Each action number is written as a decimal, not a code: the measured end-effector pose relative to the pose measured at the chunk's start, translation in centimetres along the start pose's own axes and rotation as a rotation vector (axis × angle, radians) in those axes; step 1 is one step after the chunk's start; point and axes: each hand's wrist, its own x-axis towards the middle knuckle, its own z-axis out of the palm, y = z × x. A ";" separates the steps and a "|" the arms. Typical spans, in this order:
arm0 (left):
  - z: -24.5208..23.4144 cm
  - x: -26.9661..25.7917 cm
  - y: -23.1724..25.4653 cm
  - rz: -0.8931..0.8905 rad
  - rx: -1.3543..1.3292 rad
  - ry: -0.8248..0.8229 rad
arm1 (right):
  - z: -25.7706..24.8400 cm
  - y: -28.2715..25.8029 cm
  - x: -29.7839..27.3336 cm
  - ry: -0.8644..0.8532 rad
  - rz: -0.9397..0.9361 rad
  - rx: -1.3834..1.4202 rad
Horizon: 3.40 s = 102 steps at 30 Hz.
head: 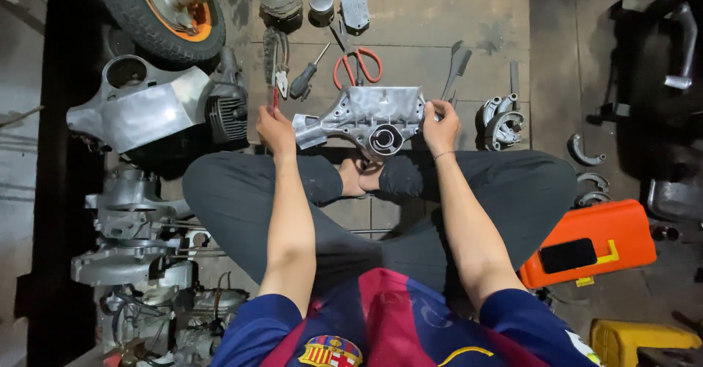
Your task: The person sits on the floor and cleans a metallic engine casing by hand, removing debris from its crevices. They then use a wire brush to scrub the interior surfaces of the casing.
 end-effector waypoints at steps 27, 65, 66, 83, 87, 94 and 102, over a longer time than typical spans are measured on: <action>-1.9 -2.4 4.6 -0.104 -0.291 0.050 | -2.7 -5.7 -1.2 0.009 -0.214 0.047; -0.3 -14.2 11.1 0.672 -0.449 -0.467 | -3.3 -9.9 -3.7 -0.143 0.396 0.795; -0.7 -14.0 11.9 0.649 -0.440 -0.434 | -3.2 -9.8 -3.6 -0.147 0.390 0.787; -0.4 -13.5 15.7 0.323 -0.727 -0.371 | -2.5 -4.0 -1.2 0.035 0.317 0.862; -0.2 -12.3 16.9 0.441 -0.728 -0.277 | -2.0 -3.1 -0.8 0.049 0.303 0.879; 3.5 -11.0 16.1 0.544 -0.769 -0.246 | -5.8 -10.0 -3.7 0.014 0.267 0.821; 5.0 -10.6 14.8 0.531 -0.706 -0.184 | -8.6 -9.8 -6.2 -0.227 -0.040 0.404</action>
